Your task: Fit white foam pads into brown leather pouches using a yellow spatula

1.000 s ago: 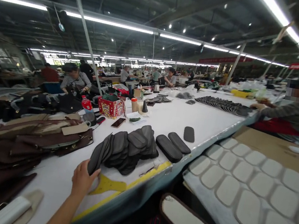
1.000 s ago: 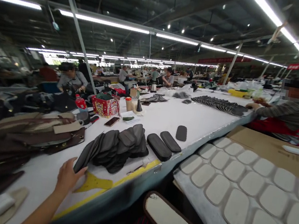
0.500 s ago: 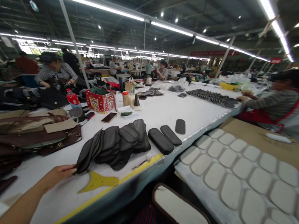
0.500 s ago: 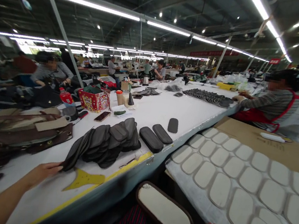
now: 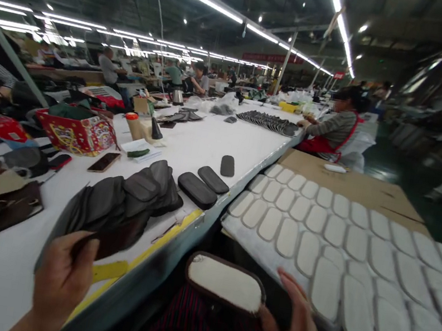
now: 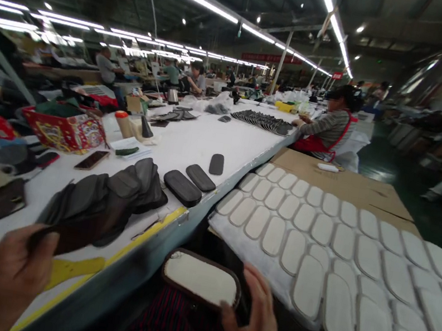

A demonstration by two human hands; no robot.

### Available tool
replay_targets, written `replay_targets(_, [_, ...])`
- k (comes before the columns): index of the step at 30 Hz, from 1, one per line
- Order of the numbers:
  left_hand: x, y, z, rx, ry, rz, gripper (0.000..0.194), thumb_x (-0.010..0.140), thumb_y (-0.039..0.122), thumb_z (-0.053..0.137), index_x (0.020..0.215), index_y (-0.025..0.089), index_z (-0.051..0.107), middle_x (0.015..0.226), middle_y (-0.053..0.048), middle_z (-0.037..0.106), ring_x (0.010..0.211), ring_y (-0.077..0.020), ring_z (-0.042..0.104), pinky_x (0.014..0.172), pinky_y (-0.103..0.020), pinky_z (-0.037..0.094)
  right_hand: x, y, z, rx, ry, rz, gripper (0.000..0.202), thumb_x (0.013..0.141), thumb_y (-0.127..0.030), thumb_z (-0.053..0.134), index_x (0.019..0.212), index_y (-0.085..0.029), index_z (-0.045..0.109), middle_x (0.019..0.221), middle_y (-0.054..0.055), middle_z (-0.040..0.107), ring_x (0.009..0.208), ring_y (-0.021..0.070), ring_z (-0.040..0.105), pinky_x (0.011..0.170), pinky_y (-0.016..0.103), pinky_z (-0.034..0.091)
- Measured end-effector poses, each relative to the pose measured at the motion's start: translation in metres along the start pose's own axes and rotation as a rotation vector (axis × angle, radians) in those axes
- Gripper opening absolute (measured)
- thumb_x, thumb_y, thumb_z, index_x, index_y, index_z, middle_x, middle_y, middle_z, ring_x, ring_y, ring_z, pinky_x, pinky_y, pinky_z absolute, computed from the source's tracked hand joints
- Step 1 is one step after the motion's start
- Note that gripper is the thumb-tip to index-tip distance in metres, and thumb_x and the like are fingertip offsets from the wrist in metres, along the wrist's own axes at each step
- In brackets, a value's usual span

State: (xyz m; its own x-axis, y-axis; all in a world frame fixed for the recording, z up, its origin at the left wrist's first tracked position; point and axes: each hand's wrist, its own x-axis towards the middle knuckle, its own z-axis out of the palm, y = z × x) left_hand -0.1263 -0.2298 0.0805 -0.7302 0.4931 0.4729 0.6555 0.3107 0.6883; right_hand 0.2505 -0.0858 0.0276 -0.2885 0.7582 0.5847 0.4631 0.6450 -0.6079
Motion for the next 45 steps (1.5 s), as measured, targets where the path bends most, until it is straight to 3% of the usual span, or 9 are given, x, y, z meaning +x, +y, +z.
replay_targets(4, [-0.038,0.061,0.064,-0.294,-0.473,-0.052,0.027,0.079,0.045,0.05,0.092,0.022,0.055,0.083,0.0,0.058,0.078,-0.0176,0.055,0.072,-0.027,0.046,0.015,-0.025,0.003,0.253,-0.486,0.25,0.091,0.067,-0.031,0.069,0.141,-0.019,0.018,0.142,0.014,0.028,0.125,0.0295,0.036,0.099,0.043,0.037])
replay_targets(9, [-0.073,0.067,0.099,-0.56,-0.867,-0.43,0.027,0.08,0.043,0.053,0.1,0.024,0.055,0.085,0.001,0.06,0.079,-0.0158,0.055,0.074,-0.024,0.045,0.01,-0.015,-0.013,0.61,-1.056,0.747,0.041,0.07,-0.037,0.065,0.105,-0.015,0.063,0.089,0.003,0.066,0.075,0.0187,0.061,0.067,0.025,0.05])
replay_targets(13, [-0.08,0.053,0.11,-0.843,-1.099,-0.865,0.027,0.08,0.04,0.055,0.099,0.021,0.056,0.088,-0.001,0.062,0.077,-0.0144,0.057,0.073,-0.026,0.047,0.005,0.0,-0.014,0.65,-0.926,0.942,0.033,0.075,-0.034,0.06,0.1,-0.013,0.064,0.071,0.0,0.064,0.057,0.0132,0.055,0.052,0.021,0.045])
replay_targets(15, [-0.077,0.048,0.116,-0.801,-1.128,-0.923,0.024,0.078,0.041,0.057,0.089,0.02,0.059,0.081,0.0,0.061,0.072,-0.0139,0.057,0.068,-0.025,0.047,0.011,0.006,-0.011,0.619,-0.833,0.938,0.037,0.074,-0.032,0.06,0.106,-0.013,0.062,0.076,0.002,0.066,0.065,0.016,0.058,0.058,0.023,0.047])
replay_targets(20, [-0.058,0.041,0.131,-0.333,-1.17,-0.581,0.034,0.079,0.05,0.049,0.077,0.018,0.061,0.063,0.002,0.057,0.061,-0.0157,0.056,0.057,-0.024,0.047,0.028,0.019,0.004,0.525,-0.696,0.904,0.04,0.078,-0.036,0.057,0.11,-0.012,0.061,0.099,0.008,0.067,0.095,0.0231,0.059,0.087,0.031,0.046])
replay_targets(25, [-0.047,0.036,0.14,-0.113,-1.159,-0.411,0.037,0.08,0.051,0.044,0.07,0.019,0.059,0.051,0.004,0.05,0.049,-0.014,0.053,0.05,-0.023,0.041,0.027,0.023,0.02,0.497,-0.687,1.076,0.05,0.08,-0.049,0.05,0.114,-0.014,0.058,0.093,0.008,0.068,0.082,0.0233,0.063,0.062,0.029,0.053])
replay_targets(34, [-0.032,0.013,0.143,-0.088,-1.072,-0.431,0.037,0.078,0.052,0.047,0.068,0.018,0.057,0.053,0.005,0.046,0.048,-0.0101,0.043,0.046,-0.02,0.033,0.024,0.016,0.039,0.436,-0.731,1.042,0.049,0.076,-0.056,0.051,0.1,-0.014,0.062,0.072,0.004,0.063,0.05,0.0134,0.052,0.043,0.023,0.045])
replay_targets(40, [-0.031,0.002,0.15,-0.185,-1.173,-0.585,0.038,0.076,0.055,0.048,0.066,0.018,0.051,0.049,0.007,0.041,0.042,-0.0089,0.036,0.041,-0.02,0.026,0.029,0.009,0.045,0.383,-0.731,1.064,0.049,0.076,-0.056,0.05,0.095,-0.013,0.061,0.064,0.001,0.057,0.038,0.0081,0.042,0.038,0.02,0.037])
replay_targets(45, [-0.032,0.014,0.162,-0.122,-1.162,-0.434,0.038,0.075,0.053,0.05,0.059,0.018,0.051,0.049,0.007,0.04,0.045,-0.0097,0.036,0.046,-0.022,0.028,0.027,0.015,0.04,0.336,-0.651,1.118,0.047,0.073,-0.057,0.052,0.088,-0.013,0.063,0.058,-0.001,0.051,0.04,0.0085,0.038,0.037,0.02,0.037])
